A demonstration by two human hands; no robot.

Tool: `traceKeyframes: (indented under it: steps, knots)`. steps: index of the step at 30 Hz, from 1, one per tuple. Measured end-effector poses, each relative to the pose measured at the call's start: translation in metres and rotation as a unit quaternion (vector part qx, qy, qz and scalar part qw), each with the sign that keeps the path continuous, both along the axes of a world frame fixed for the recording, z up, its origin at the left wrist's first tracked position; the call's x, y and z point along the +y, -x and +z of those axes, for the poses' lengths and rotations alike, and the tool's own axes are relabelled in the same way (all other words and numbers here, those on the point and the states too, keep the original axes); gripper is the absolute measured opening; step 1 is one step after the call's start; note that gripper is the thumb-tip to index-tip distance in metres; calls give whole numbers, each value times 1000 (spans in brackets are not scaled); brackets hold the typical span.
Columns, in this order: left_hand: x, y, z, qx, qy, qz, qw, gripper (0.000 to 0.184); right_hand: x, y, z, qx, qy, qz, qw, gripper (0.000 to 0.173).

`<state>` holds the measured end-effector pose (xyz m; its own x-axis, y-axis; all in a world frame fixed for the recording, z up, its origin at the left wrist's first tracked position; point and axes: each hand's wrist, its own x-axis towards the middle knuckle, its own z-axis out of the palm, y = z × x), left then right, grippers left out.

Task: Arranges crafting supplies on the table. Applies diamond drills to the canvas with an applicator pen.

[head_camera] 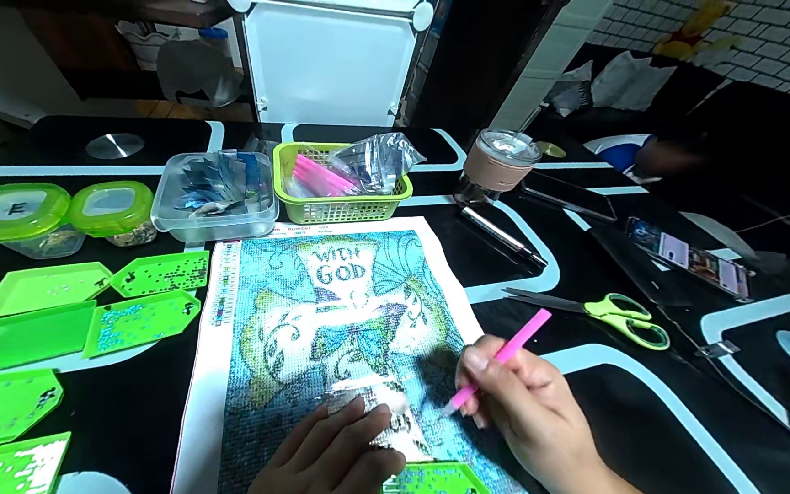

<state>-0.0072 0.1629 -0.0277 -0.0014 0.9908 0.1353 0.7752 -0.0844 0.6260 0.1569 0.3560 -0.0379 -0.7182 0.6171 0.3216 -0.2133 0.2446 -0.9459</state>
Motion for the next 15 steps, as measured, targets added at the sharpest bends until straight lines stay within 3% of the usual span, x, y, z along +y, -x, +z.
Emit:
traceKeyframes:
  steps: [4, 15]
  knots:
    - [1, 1, 2, -6, 6, -5, 1000, 43, 10, 5, -6, -17, -40, -57, 997, 26]
    - [0, 1, 2, -9, 7, -5, 1000, 44, 10, 6, -11, -35, -104, -64, 992, 25]
